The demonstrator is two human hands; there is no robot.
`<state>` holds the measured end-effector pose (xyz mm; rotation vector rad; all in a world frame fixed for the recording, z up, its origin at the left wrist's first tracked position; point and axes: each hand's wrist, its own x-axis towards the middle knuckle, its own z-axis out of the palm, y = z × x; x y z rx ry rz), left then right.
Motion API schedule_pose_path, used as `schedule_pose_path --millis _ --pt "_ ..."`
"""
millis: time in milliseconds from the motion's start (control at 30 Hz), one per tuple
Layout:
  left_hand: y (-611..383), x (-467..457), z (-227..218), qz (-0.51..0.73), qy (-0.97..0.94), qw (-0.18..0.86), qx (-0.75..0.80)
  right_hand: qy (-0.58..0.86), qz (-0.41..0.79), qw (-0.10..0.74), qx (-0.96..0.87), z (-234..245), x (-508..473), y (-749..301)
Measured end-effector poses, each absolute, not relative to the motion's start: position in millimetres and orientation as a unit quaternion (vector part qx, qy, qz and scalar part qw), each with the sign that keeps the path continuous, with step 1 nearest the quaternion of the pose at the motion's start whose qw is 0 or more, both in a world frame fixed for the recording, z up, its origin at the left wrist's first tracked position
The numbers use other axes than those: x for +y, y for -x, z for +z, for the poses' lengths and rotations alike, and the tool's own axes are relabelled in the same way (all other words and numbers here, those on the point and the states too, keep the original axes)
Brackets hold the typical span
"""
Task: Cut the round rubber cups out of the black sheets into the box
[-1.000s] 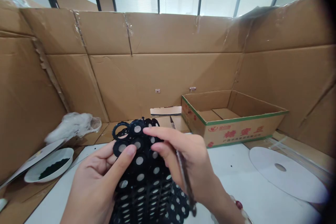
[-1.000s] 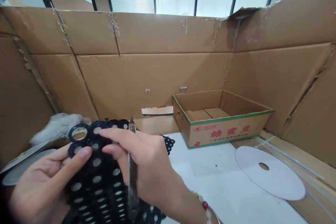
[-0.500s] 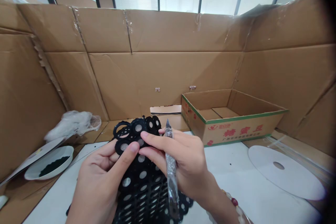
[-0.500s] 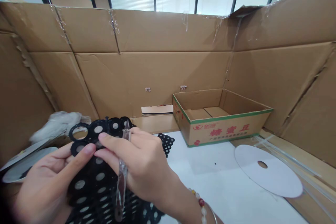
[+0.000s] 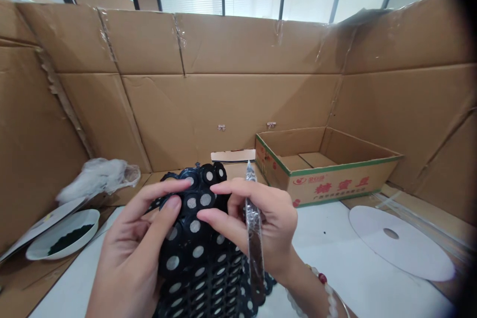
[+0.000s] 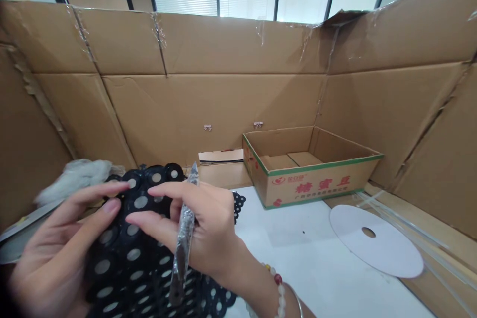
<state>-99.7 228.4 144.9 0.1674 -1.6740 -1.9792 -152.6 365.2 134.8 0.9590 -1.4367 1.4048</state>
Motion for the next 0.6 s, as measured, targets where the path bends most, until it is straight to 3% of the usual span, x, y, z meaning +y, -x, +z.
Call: schedule_pose_path --millis 267,600 --pt "107.8 227.4 152.5 -0.813 -0.115 0.112 -0.559 -0.389 0.572 0.446 -0.568 134.5 363.0 151.0" --pt "108.4 231.9 144.5 -0.806 -0.085 0.104 -0.577 -0.383 0.478 0.471 -0.636 132.0 364.2 157.9"
